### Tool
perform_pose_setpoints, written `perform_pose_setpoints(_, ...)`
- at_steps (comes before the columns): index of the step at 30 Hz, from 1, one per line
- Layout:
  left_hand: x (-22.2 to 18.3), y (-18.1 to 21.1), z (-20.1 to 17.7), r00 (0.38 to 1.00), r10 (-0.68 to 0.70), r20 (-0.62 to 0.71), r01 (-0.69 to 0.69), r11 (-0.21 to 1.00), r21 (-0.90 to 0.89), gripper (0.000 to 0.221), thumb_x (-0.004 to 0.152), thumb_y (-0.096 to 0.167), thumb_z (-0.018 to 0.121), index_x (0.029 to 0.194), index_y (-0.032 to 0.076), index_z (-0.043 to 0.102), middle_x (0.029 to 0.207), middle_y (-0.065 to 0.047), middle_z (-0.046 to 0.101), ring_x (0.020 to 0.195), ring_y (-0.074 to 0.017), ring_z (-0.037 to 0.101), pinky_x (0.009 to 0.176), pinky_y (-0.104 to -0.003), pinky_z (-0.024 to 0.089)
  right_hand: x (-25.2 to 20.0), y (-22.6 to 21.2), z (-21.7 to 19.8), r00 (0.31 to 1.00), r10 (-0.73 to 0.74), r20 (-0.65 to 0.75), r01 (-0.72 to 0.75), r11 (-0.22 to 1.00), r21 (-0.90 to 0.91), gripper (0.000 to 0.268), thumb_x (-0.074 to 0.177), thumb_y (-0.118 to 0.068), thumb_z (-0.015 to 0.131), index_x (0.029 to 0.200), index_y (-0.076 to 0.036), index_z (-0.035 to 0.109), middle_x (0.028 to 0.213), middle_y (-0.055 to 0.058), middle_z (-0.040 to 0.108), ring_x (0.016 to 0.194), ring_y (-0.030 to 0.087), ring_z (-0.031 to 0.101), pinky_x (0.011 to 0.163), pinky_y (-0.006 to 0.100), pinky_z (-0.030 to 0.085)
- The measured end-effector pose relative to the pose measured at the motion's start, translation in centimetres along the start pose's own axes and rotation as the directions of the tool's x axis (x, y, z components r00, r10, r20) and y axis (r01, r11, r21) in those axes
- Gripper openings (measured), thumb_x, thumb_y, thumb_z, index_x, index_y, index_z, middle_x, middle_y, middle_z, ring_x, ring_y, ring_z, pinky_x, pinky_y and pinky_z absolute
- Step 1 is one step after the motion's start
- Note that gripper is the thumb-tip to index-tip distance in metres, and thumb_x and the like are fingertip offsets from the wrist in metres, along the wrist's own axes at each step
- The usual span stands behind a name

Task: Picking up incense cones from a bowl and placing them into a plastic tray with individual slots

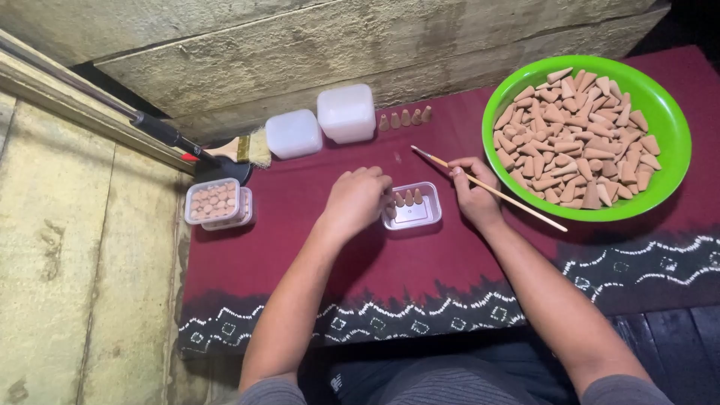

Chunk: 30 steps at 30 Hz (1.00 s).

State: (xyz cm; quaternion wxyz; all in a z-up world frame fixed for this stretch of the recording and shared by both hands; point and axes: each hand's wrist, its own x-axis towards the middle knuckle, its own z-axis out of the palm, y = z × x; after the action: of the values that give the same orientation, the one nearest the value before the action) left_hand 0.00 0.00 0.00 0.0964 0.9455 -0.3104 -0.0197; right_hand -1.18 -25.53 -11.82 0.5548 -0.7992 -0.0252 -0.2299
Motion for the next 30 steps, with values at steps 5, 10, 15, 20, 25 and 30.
perform_pose_setpoints(5,-1.4,-0.6,-2.6,0.996,-0.07,-0.056,0.061,0.988,-0.139,0.01,0.09,0.023,0.072,0.089,0.014,0.072,0.083,-0.006,0.065,0.087,-0.0301,0.069,0.076,-0.042,0.053,0.2,-2.6,-0.3,0.993,-0.101,0.055,0.101,0.995,0.019,0.02,0.105,-0.006,0.06,0.112,-0.012,0.077,0.097,0.012,0.075,0.09,0.03,0.072,0.081,0.043,0.057)
perform_pose_setpoints(10,-3.5,0.4,-3.6,0.98,-0.168,-0.11,0.127,0.942,-0.311,0.014,0.095,0.026,0.067,0.092,0.013,0.071,0.082,-0.009,0.065,0.083,-0.0306,0.07,0.074,-0.043,0.055,-0.1,-4.2,-0.7,0.96,-0.24,0.141,0.23,0.97,0.083,0.023,0.107,-0.006,0.056,0.117,-0.007,0.077,0.11,0.017,0.074,0.106,0.039,0.07,0.093,0.05,0.054)
perform_pose_setpoints(15,-5.0,1.0,-1.8,0.935,-0.302,-0.186,0.189,0.868,-0.46,0.015,0.095,0.032,0.067,0.087,0.021,0.071,0.075,-0.005,0.066,0.08,-0.031,0.071,0.069,-0.043,0.058,-1.5,-9.2,-3.8,0.895,-0.396,0.205,0.39,0.918,0.073,0.021,0.095,0.002,0.065,0.109,-0.005,0.078,0.108,0.015,0.076,0.104,0.038,0.072,0.093,0.048,0.056)
perform_pose_setpoints(20,-4.7,3.3,-1.5,0.917,-0.301,-0.263,0.122,0.838,-0.532,0.013,0.095,0.027,0.068,0.085,0.019,0.072,0.075,-0.008,0.07,0.079,-0.0336,0.072,0.067,-0.042,0.058,-1.6,-9.8,-10.4,0.838,-0.492,0.235,0.518,0.853,-0.061,0.022,0.092,0.003,0.066,0.109,-0.006,0.078,0.11,0.015,0.076,0.102,0.038,0.072,0.092,0.047,0.057)
perform_pose_setpoints(25,-1.1,5.8,-1.0,0.937,-0.2,-0.285,0.037,0.872,-0.489,0.015,0.097,0.032,0.066,0.091,0.02,0.072,0.083,-0.006,0.072,0.085,-0.0325,0.073,0.071,-0.042,0.058,-0.2,-4.8,-17.9,0.826,-0.528,0.197,0.563,0.789,-0.246,0.022,0.088,0.004,0.068,0.106,-0.002,0.079,0.106,0.019,0.076,0.099,0.042,0.071,0.093,0.05,0.057)
perform_pose_setpoints(30,5.7,9.8,0.5,0.907,0.202,-0.369,-0.311,0.912,-0.267,0.018,0.097,0.026,0.062,0.096,0.009,0.069,0.101,-0.009,0.066,0.087,-0.0305,0.064,0.072,-0.045,0.051,1.0,0.3,-25.7,0.98,-0.193,0.043,0.168,0.699,-0.695,0.031,0.099,0.005,0.062,0.128,0.001,0.071,0.126,0.019,0.074,0.125,0.034,0.067,0.111,0.051,0.051)
